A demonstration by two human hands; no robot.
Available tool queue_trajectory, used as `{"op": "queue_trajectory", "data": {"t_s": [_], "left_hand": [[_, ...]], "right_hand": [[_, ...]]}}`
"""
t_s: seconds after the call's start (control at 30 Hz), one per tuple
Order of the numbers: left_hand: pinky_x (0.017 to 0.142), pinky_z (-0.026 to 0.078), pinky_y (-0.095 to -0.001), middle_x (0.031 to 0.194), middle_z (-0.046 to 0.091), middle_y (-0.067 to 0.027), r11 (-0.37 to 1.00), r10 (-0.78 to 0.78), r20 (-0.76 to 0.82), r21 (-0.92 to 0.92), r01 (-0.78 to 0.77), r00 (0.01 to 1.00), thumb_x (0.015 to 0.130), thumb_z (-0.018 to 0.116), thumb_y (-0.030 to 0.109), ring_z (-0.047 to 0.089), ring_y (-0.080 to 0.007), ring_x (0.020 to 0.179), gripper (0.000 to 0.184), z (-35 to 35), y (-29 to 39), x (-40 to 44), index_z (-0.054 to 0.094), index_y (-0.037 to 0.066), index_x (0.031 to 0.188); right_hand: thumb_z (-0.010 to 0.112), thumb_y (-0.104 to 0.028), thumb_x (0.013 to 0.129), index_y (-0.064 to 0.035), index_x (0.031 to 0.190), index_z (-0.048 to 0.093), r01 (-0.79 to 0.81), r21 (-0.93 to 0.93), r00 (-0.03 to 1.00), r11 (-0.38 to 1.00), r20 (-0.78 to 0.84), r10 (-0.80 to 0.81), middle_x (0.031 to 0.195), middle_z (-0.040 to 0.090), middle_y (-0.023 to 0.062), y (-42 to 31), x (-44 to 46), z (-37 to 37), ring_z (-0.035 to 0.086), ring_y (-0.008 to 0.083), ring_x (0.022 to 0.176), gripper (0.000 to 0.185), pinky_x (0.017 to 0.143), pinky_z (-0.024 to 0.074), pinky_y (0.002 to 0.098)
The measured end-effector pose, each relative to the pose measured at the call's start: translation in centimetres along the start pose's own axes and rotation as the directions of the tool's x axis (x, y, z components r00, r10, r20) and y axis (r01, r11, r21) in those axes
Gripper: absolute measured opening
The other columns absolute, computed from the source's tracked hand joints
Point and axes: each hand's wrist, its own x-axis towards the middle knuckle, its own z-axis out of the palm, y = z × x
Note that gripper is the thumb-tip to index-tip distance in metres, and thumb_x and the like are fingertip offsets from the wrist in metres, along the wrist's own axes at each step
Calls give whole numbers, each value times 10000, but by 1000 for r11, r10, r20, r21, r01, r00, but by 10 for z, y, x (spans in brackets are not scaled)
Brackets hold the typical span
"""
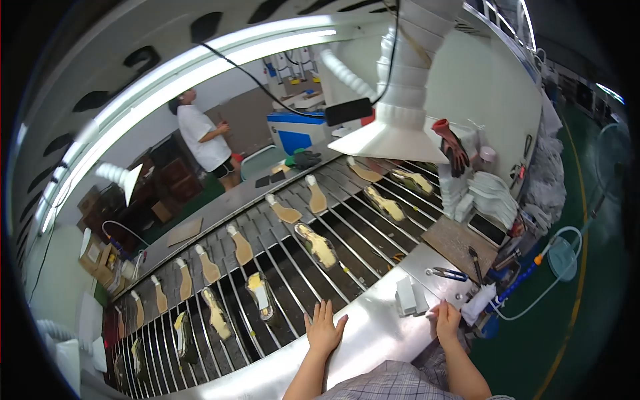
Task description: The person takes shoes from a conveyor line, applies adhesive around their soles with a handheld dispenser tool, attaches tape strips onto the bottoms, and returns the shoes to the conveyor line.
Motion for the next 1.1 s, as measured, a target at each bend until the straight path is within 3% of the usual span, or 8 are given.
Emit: {"op": "queue_trajectory", "data": {"t_s": [0.13,0.23,0.33,0.4,0.47,0.67,0.83,1.1], "left_hand": [[1103,189,-491,1415,347,-235,961,-205,-80,-206,185,975,895,501,397,286,-348,1345,637,19,-6,7,353,0,1371],[945,403,-400,1197,545,-229,777,-180,-257,-629,-23,950,855,600,194,516,-343,1123,431,7,22,13,524,-45,1206],[755,501,-292,945,667,-120,257,-280,-195,-959,-122,940,892,597,142,634,-199,842,266,16,50,19,618,-47,1078],[619,496,-206,885,671,-95,1,-231,-45,-999,-46,972,930,543,97,597,-90,676,209,13,65,13,633,-19,1079],[511,450,-192,831,673,-72,-41,-147,47,-998,41,988,926,555,117,548,-71,567,207,17,77,2,648,-10,1060],[421,332,-174,692,630,-6,115,-19,140,-983,141,990,936,560,225,418,-19,462,237,11,94,-23,685,37,1009],[482,301,-238,534,421,36,206,-87,118,-969,133,989,902,611,268,345,-62,522,389,13,100,-35,492,32,617],[521,364,-301,628,447,-53,495,-59,-68,-868,-30,996,750,633,26,427,-163,550,219,10,106,-52,439,31,649]], "right_hand": [[423,-114,947,14,631,550,166,-205,985,964,-18,-174,554,502,86,32,-50,-27,524,229,529,363,560,422,324],[506,-123,888,30,805,555,-50,-236,998,970,-49,40,725,539,146,38,-94,-49,545,281,716,180,703,424,383],[637,-214,786,62,1101,480,203,-635,978,745,91,-188,1080,512,240,62,-120,-66,483,360,1035,447,903,362,458],[641,-572,748,-63,1460,121,297,-870,941,393,336,33,1480,177,239,77,-133,-72,218,432,1345,1018,1089,183,537],[726,-259,666,100,1308,287,239,-851,957,467,289,37,1374,283,278,30,-127,-60,262,421,1274,857,1056,226,492],[746,-335,630,128,1363,167,-121,-888,955,444,17,295,1438,205,263,47,-104,-41,227,395,1327,1042,1063,248,482],[741,-306,613,102,1357,207,-83,-922,985,378,-18,173,1411,268,253,56,-111,-46,272,388,1306,1002,1028,300,483],[707,-254,661,86,1341,232,-45,-924,992,379,4,127,1367,299,280,45,-120,-52,320,411,1263,896,996,336,498]]}}
